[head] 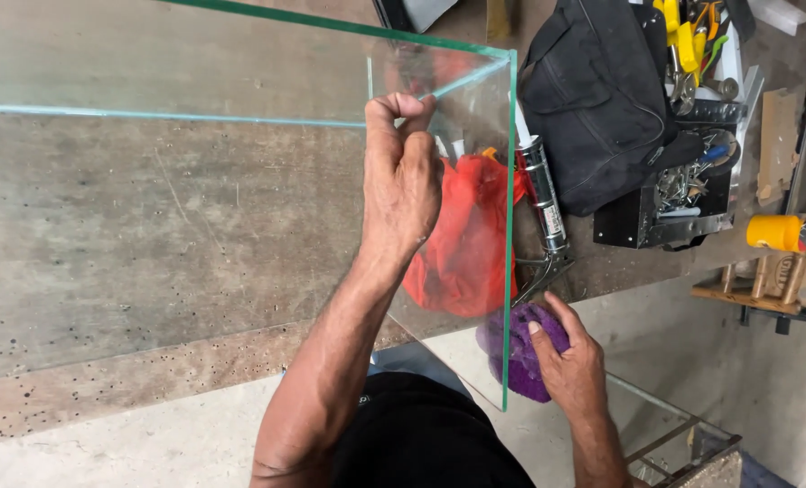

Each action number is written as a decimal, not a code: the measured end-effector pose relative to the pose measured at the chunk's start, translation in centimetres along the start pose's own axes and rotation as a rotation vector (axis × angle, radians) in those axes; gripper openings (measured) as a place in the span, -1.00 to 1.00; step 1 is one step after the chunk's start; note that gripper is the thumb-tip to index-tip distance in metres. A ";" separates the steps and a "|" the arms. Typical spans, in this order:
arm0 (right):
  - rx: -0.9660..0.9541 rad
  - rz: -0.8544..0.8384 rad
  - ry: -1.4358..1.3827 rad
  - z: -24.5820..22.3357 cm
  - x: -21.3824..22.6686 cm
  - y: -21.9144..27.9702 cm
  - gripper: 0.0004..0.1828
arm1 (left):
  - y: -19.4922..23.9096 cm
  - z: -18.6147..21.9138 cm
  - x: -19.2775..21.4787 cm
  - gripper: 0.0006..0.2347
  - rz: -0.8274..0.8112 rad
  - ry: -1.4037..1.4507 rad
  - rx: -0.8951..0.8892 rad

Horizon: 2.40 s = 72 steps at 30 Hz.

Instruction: Applying silicone sealant to the joints of a glass aquarium using a caulking gun and wiping the edges with a cloth.

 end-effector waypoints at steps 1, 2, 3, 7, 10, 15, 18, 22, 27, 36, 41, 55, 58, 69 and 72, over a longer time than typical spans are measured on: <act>0.000 0.003 -0.005 0.1 0.1 0.1 -0.45 | 0.2 0.4 -0.3 -0.85 -0.004 -0.004 -0.002; -0.024 -0.019 -0.017 0.3 0.0 0.1 -0.43 | 0.3 0.7 -0.6 -0.87 -0.005 -0.014 -0.013; -0.047 -0.041 -0.028 0.6 -0.1 0.1 -0.41 | 0.5 1.1 -0.9 -0.89 -0.006 -0.023 -0.024; -0.053 -0.021 -0.030 0.4 0.0 0.2 -0.42 | 0.8 1.9 -1.8 -0.87 -0.032 0.023 -0.073; -0.069 -0.023 -0.029 0.7 0.0 0.3 -0.42 | 1.3 2.4 -2.3 -0.86 -0.022 -0.047 -0.110; -0.047 -0.018 -0.037 0.7 0.0 0.5 -0.42 | 2.1 4.4 -3.9 -0.82 -0.057 -0.017 -0.176; -0.053 -0.010 -0.025 0.7 0.0 0.6 -0.42 | 3.1 6.5 -4.9 -0.84 -0.104 -0.048 -0.256; -0.074 -0.013 -0.019 0.5 0.0 0.5 -0.43 | 4.2 8.6 -6.2 -0.74 -0.215 0.453 -0.200; -0.323 0.010 -0.444 1.7 0.0 -1.1 -0.20 | 5.7 12.8 -3.5 -0.89 -0.195 0.067 -0.547; 0.008 -0.398 -1.814 -4.6 0.1 -11.3 -0.04 | 14.1 14.1 -6.4 -0.60 -0.086 -0.671 -0.441; 0.202 -0.426 -1.882 -6.2 5.3 -10.9 -0.23 | 18.9 7.0 -10.9 -0.63 -0.401 -0.754 -0.254; 0.732 -0.298 -1.112 -2.1 3.8 -11.8 -0.75 | 17.3 -7.9 -20.1 -0.42 -0.280 -0.997 0.005; 0.637 -0.239 -0.938 -0.2 1.4 -12.1 -0.67 | 18.0 -10.0 -19.0 -0.33 -0.217 -1.226 -0.108; 0.614 -0.119 -0.567 2.5 -1.4 -21.8 0.00 | 19.8 -7.1 -22.5 -0.57 -0.202 -1.366 -0.264; 0.878 -0.045 -0.397 1.2 -2.0 -21.5 -0.74 | 19.7 -9.0 -21.4 -0.57 -0.274 -1.545 -0.293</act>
Point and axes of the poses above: each hand's wrist, its own y-axis away from the middle knuckle, its own x-axis out of the back of the hand, z = x × y, the point moved 7 cm from there along -y, towards the middle knuckle
